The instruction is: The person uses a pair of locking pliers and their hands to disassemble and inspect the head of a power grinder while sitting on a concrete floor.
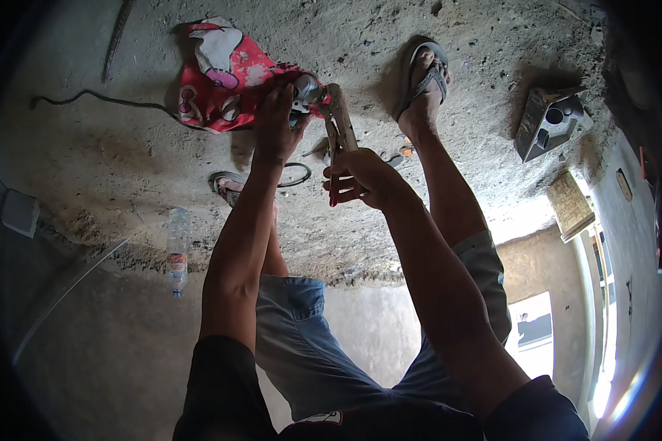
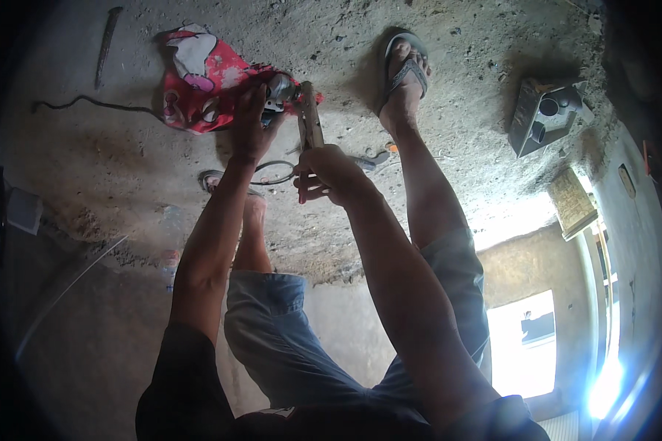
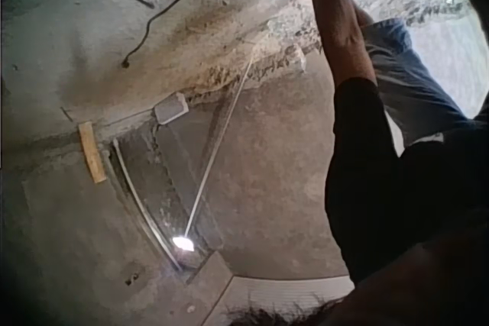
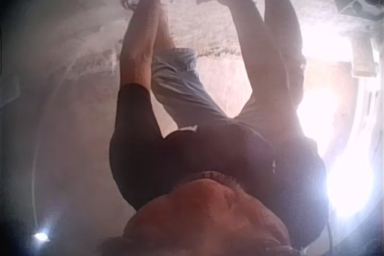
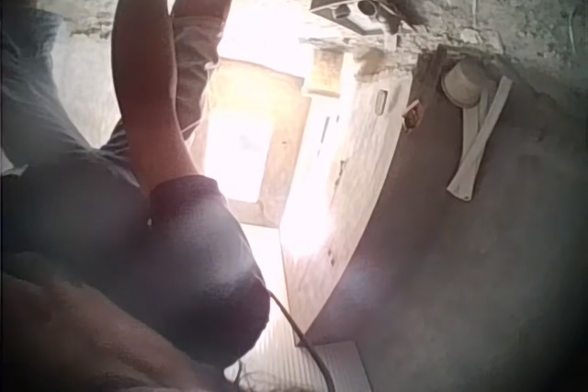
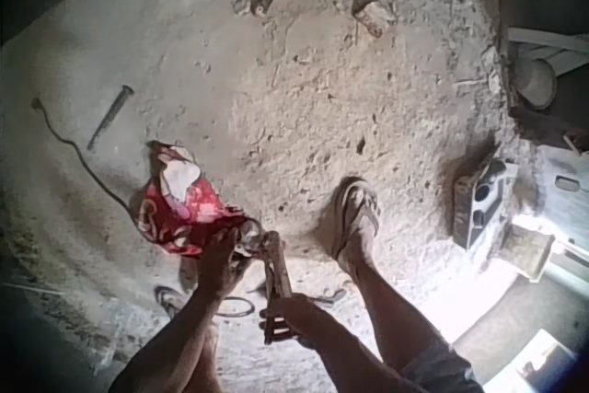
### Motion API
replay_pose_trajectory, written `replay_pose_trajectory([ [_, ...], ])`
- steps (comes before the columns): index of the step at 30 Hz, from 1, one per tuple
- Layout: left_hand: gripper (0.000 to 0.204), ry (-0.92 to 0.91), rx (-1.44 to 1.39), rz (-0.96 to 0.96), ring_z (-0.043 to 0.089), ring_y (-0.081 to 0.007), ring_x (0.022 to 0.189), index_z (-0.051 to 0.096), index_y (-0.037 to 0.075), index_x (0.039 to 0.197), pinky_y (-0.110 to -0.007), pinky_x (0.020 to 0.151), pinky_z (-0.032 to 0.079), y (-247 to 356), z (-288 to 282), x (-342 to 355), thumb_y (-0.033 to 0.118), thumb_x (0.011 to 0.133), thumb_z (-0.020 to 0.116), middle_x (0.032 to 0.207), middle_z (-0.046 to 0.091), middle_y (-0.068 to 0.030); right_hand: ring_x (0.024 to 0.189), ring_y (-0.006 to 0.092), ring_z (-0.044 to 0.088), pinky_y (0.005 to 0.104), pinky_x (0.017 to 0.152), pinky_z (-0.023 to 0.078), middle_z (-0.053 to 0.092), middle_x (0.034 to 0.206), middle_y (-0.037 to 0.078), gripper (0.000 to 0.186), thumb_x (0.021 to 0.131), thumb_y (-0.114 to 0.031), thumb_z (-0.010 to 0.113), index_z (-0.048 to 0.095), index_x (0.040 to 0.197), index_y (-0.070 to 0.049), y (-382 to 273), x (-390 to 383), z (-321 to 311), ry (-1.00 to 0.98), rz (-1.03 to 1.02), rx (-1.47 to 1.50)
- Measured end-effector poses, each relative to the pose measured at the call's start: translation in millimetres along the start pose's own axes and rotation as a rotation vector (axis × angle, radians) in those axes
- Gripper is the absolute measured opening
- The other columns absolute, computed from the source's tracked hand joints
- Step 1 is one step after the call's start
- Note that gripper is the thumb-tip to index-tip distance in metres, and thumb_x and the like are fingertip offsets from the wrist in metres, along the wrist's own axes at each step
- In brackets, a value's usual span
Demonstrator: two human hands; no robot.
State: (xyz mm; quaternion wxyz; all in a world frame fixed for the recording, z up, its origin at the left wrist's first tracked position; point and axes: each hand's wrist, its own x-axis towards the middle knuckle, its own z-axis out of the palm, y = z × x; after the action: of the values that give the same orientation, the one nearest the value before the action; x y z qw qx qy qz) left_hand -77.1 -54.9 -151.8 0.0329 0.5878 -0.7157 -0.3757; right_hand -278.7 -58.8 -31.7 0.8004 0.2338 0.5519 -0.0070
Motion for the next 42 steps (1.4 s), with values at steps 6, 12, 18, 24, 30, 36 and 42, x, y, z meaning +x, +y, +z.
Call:
replay_pose_trajectory([
  [6, 0.075, 0.002, -0.022, 0.012, 0.052, -0.0366, 0.121, 0.050, 0.003, 0.136, -0.045, 0.101, 0.043, 8.8, 8.5, 6.2, 0.031, 0.074, 0.082, 0.130, 0.053, -0.0210, 0.086, 0.0294, 0.064, 0.0476, 0.069, 0.060, 0.057, 0.093, 0.015, 0.030, 0.084, -0.014, 0.061, 0.052, 0.104, 0.006, -4.8, -5.9, 0.2, 0.068, 0.007, 0.002],
  [12, 0.075, 0.010, -0.019, 0.004, 0.053, -0.0371, 0.119, 0.051, 0.002, 0.134, -0.045, 0.099, 0.045, 11.1, 2.9, 6.5, 0.029, 0.072, 0.084, 0.128, 0.055, -0.0220, 0.086, 0.0285, 0.064, 0.0469, 0.069, 0.060, 0.056, 0.092, 0.014, 0.025, 0.085, -0.012, 0.060, 0.052, 0.103, 0.004, -9.3, -3.4, -0.1, 0.038, 0.006, -0.003],
  [18, 0.074, 0.018, -0.005, 0.008, 0.053, -0.0361, 0.120, 0.051, 0.003, 0.135, -0.044, 0.100, 0.044, 1.7, 1.9, 1.3, 0.030, 0.074, 0.082, 0.129, 0.055, -0.0207, 0.081, 0.0260, 0.063, 0.0464, 0.069, 0.059, 0.056, 0.089, 0.012, 0.024, 0.085, -0.010, 0.060, 0.053, 0.104, 0.002, -7.8, 1.1, 2.2, 0.026, -0.004, 0.007],
  [24, 0.073, 0.008, -0.019, -0.011, 0.053, -0.0366, 0.120, 0.051, 0.003, 0.135, -0.045, 0.101, 0.044, 3.9, -0.2, 2.5, 0.029, 0.075, 0.082, 0.129, 0.054, -0.0210, 0.078, 0.0237, 0.063, 0.0446, 0.069, 0.059, 0.057, 0.085, 0.011, 0.025, 0.085, -0.011, 0.062, 0.055, 0.106, 0.001, -13.7, -2.1, 6.6, 0.060, 0.033, -0.041],
  [30, 0.073, -0.010, -0.012, -0.012, 0.052, -0.0355, 0.122, 0.050, 0.002, 0.136, -0.044, 0.103, 0.042, 4.1, 4.1, 1.9, 0.031, 0.077, 0.080, 0.131, 0.054, -0.0201, 0.067, 0.0228, 0.061, 0.0394, 0.063, 0.056, 0.058, 0.078, 0.010, 0.022, 0.086, -0.013, 0.062, 0.056, 0.101, 0.001, -5.2, 7.0, -5.6, -0.024, -0.045, -0.040],
  [36, 0.073, -0.007, -0.010, -0.004, 0.052, -0.0356, 0.122, 0.050, 0.002, 0.137, -0.044, 0.104, 0.042, 5.6, 6.5, 3.5, 0.030, 0.077, 0.080, 0.132, 0.054, -0.0203, 0.058, 0.0208, 0.059, 0.0369, 0.053, 0.050, 0.058, 0.073, 0.010, 0.021, 0.089, -0.018, 0.063, 0.056, 0.095, 0.001, -4.4, 10.7, 2.9, 0.025, -0.082, 0.045],
  [42, 0.073, -0.004, -0.010, -0.012, 0.051, -0.0372, 0.122, 0.049, 0.003, 0.137, -0.045, 0.103, 0.042, 5.4, 9.2, 1.8, 0.031, 0.077, 0.080, 0.132, 0.053, -0.0214, 0.064, 0.0217, 0.062, 0.0386, 0.058, 0.055, 0.059, 0.076, 0.010, 0.020, 0.090, -0.017, 0.062, 0.056, 0.096, 0.001, -24.7, 7.7, -2.8, -0.052, -0.060, -0.043],
])
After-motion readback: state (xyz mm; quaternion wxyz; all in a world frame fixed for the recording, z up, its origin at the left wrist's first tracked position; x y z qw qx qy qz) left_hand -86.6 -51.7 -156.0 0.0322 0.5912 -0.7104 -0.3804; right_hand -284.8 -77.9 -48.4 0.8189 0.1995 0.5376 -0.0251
